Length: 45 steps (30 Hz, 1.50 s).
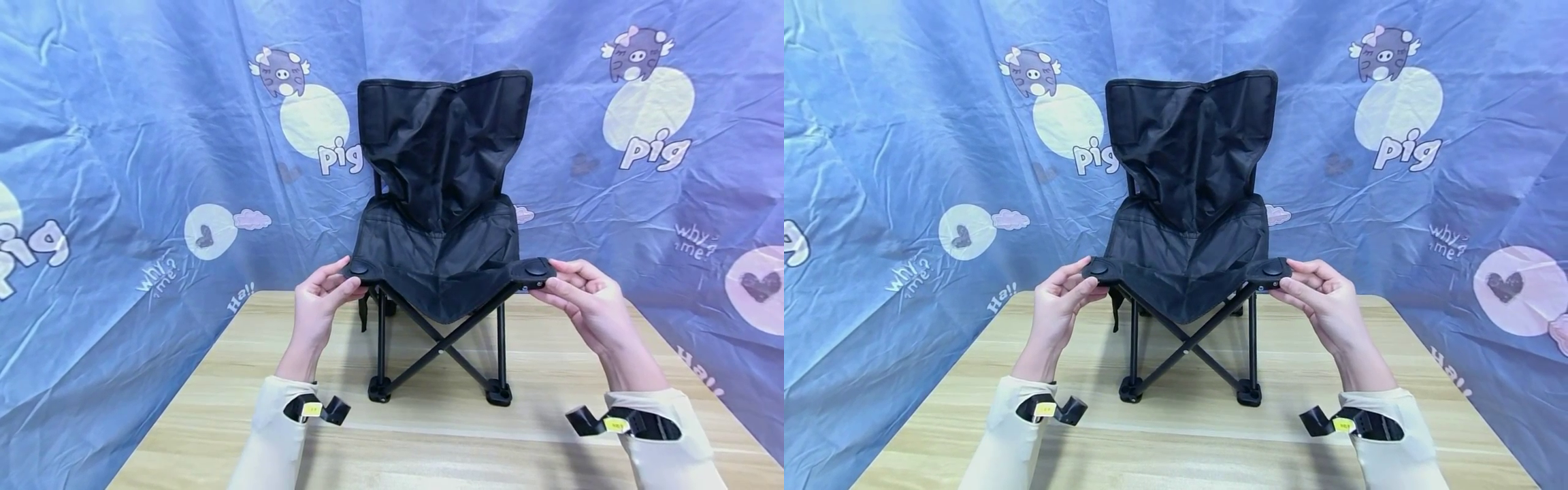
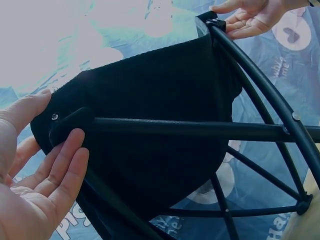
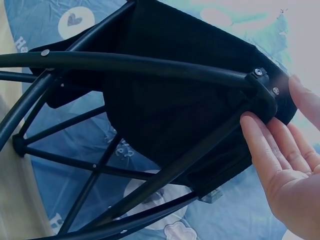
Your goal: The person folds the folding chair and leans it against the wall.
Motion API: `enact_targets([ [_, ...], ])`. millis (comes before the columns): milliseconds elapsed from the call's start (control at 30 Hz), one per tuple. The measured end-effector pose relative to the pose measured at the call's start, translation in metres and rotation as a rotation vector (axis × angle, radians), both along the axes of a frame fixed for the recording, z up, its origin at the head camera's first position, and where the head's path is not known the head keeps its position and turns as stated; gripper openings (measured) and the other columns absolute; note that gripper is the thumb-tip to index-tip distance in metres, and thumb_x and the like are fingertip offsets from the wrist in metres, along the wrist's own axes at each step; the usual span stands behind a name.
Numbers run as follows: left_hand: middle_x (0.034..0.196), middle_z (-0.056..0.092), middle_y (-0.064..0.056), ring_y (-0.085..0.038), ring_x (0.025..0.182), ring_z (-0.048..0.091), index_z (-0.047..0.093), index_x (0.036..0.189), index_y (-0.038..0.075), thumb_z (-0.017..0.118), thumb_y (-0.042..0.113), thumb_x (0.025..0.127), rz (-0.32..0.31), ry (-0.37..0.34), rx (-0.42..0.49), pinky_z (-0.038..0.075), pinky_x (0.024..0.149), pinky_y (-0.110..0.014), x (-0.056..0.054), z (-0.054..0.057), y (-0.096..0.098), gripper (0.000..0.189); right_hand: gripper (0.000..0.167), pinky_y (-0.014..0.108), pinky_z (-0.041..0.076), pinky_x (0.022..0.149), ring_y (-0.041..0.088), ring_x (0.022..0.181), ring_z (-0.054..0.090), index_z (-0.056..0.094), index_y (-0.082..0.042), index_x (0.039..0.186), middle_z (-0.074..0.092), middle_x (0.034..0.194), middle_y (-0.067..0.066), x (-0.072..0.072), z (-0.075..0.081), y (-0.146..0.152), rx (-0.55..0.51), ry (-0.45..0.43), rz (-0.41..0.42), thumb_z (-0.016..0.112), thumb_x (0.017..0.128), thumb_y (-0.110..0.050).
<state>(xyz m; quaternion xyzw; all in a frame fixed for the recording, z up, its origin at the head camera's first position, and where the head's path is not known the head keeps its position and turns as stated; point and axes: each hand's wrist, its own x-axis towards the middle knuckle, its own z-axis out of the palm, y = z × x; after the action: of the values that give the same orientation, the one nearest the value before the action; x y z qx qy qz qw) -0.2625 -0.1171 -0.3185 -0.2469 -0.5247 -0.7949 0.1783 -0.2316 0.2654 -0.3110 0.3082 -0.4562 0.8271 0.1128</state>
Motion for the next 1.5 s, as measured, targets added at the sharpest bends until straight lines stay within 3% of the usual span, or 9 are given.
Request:
enact_targets([
  [233, 0.083, 0.074, -0.008, -0.02, 0.068, 0.073, 0.067, 0.121, -0.006, 0.08, 0.003, 0.082, -0.006, -0.011, 0.031, 0.062, 0.069, -0.033, 0.0, 0.003, 0.002, 0.042, 0.032, 0.037, 0.059, 0.081, 0.026, 0.093, 0.073, 0.066, 0.008, 0.112, 0.072, 0.104, 0.019, 0.0, 0.004, -0.004, 0.018, -0.007, -0.017, 0.044, 0.094, 0.022],
  [400, 0.082, 0.074, -0.007, -0.019, 0.067, 0.073, 0.068, 0.12, -0.005, 0.075, -0.005, 0.084, 0.008, -0.016, 0.032, 0.062, 0.068, -0.031, 0.002, 0.006, 0.005, 0.036, 0.031, 0.037, 0.059, 0.081, 0.025, 0.092, 0.073, 0.067, 0.007, 0.112, 0.073, 0.104, 0.018, -0.001, 0.006, -0.007, 0.027, -0.015, -0.034, 0.045, 0.094, 0.021],
  [667, 0.082, 0.074, -0.006, -0.018, 0.067, 0.073, 0.075, 0.108, 0.019, 0.07, -0.008, 0.086, 0.012, -0.013, 0.028, 0.062, 0.067, -0.031, 0.001, 0.009, 0.008, 0.035, 0.031, 0.037, 0.059, 0.08, 0.025, 0.092, 0.073, 0.068, 0.007, 0.11, 0.073, 0.102, 0.019, -0.003, 0.008, -0.012, 0.01, -0.006, -0.035, 0.046, 0.094, 0.022],
  [767, 0.083, 0.074, -0.006, -0.019, 0.067, 0.073, 0.075, 0.108, 0.018, 0.068, -0.01, 0.086, 0.006, -0.014, 0.037, 0.062, 0.067, -0.032, 0.001, 0.01, 0.009, 0.036, 0.03, 0.037, 0.059, 0.08, 0.026, 0.092, 0.073, 0.067, 0.008, 0.11, 0.072, 0.102, 0.02, -0.003, 0.009, -0.013, -0.001, 0.003, -0.028, 0.046, 0.094, 0.022],
  [967, 0.083, 0.074, -0.008, -0.02, 0.067, 0.073, 0.073, 0.114, 0.006, 0.069, -0.009, 0.085, -0.007, -0.01, 0.043, 0.062, 0.067, -0.033, 0.0, 0.013, 0.012, 0.033, 0.028, 0.039, 0.06, 0.08, 0.028, 0.091, 0.073, 0.066, 0.011, 0.109, 0.071, 0.102, 0.023, -0.003, 0.011, -0.014, -0.034, 0.02, -0.01, 0.046, 0.093, 0.022],
  [1200, 0.082, 0.074, -0.007, -0.02, 0.066, 0.073, 0.059, 0.123, -0.016, 0.065, -0.012, 0.086, 0.004, -0.005, 0.023, 0.062, 0.067, -0.033, -0.001, 0.016, 0.015, 0.038, 0.029, 0.037, 0.06, 0.078, 0.026, 0.089, 0.073, 0.068, 0.009, 0.109, 0.073, 0.101, 0.02, -0.003, 0.015, -0.015, -0.007, 0.019, -0.039, 0.047, 0.093, 0.022],
  [1500, 0.083, 0.074, -0.007, -0.019, 0.066, 0.073, 0.057, 0.125, -0.017, 0.065, -0.011, 0.086, 0.001, -0.009, 0.015, 0.062, 0.066, -0.032, -0.001, 0.021, 0.018, 0.04, 0.028, 0.037, 0.059, 0.079, 0.027, 0.09, 0.073, 0.067, 0.01, 0.109, 0.072, 0.102, 0.021, -0.005, 0.019, -0.019, -0.006, 0.02, -0.026, 0.047, 0.093, 0.022],
])
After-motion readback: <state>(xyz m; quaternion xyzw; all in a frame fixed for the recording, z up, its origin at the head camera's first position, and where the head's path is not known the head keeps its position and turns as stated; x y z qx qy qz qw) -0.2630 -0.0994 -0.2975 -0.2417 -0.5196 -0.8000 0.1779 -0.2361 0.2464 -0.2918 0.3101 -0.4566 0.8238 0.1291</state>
